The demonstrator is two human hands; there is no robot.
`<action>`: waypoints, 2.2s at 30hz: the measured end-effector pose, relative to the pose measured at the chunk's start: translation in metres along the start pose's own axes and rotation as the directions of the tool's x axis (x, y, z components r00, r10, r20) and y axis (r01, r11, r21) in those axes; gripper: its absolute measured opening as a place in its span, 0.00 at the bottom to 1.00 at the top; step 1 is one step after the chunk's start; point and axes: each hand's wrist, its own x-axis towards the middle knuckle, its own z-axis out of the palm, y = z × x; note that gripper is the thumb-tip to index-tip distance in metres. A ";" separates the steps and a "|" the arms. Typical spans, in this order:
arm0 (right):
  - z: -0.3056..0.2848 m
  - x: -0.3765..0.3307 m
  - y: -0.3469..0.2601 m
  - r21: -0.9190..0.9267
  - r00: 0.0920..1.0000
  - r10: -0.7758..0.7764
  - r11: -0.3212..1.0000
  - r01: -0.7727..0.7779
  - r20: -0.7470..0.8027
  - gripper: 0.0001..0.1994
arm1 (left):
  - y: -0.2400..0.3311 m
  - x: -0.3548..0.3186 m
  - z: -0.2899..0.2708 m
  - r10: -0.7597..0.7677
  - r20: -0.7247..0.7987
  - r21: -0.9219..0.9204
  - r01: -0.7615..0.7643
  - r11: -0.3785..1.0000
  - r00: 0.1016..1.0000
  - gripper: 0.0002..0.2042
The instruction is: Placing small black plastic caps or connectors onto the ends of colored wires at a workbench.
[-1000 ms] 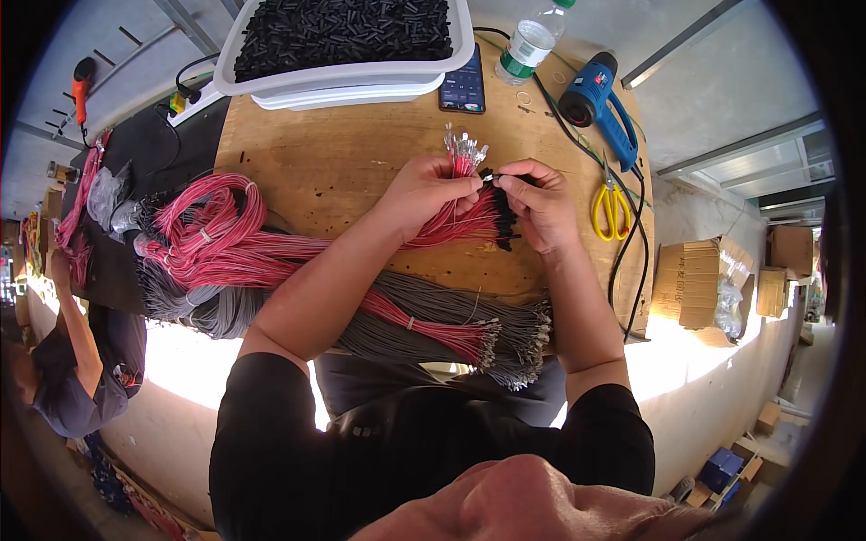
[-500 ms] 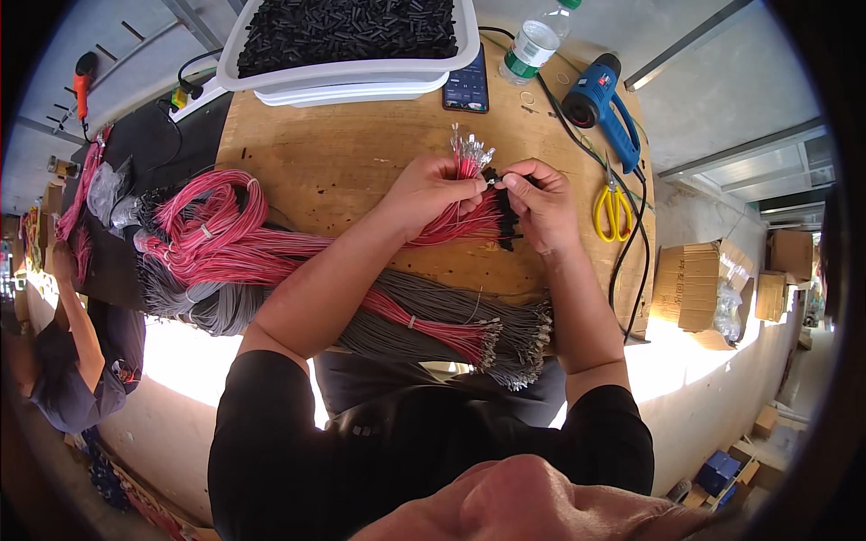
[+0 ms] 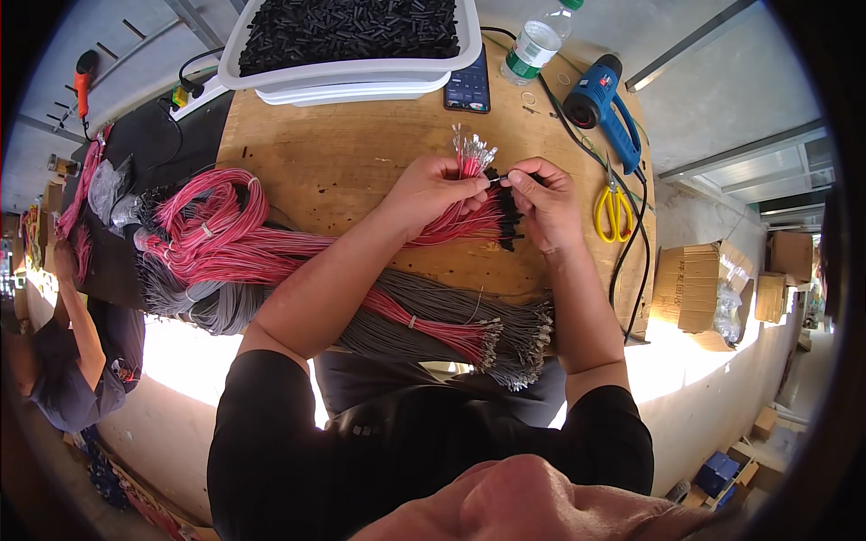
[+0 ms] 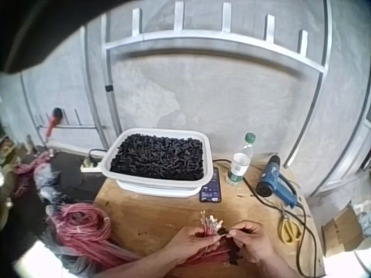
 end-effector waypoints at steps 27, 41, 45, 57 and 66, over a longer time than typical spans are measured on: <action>-0.006 0.002 -0.004 0.200 0.974 0.206 0.955 -0.221 0.092 0.07 | -0.006 0.003 -0.004 0.062 0.020 0.081 -0.063 0.995 0.998 0.10; -0.011 0.004 -0.010 0.173 0.997 0.050 0.984 -0.037 -0.067 0.05 | -0.012 0.005 -0.003 0.197 -0.013 0.282 -0.185 0.941 0.980 0.11; -0.005 0.002 -0.005 0.088 0.997 -0.030 0.995 0.037 -0.072 0.05 | -0.011 0.004 -0.005 0.238 -0.027 0.399 -0.208 0.893 0.971 0.12; -0.003 -0.002 -0.007 -0.133 0.996 -0.053 0.990 0.042 -0.078 0.05 | -0.005 0.002 -0.003 0.087 -0.039 0.157 -0.080 0.984 0.995 0.11; 0.025 -0.011 -0.004 -0.846 0.804 -0.494 0.221 0.485 0.332 0.12 | -0.006 0.004 -0.007 0.042 -0.001 0.049 -0.042 0.998 0.999 0.08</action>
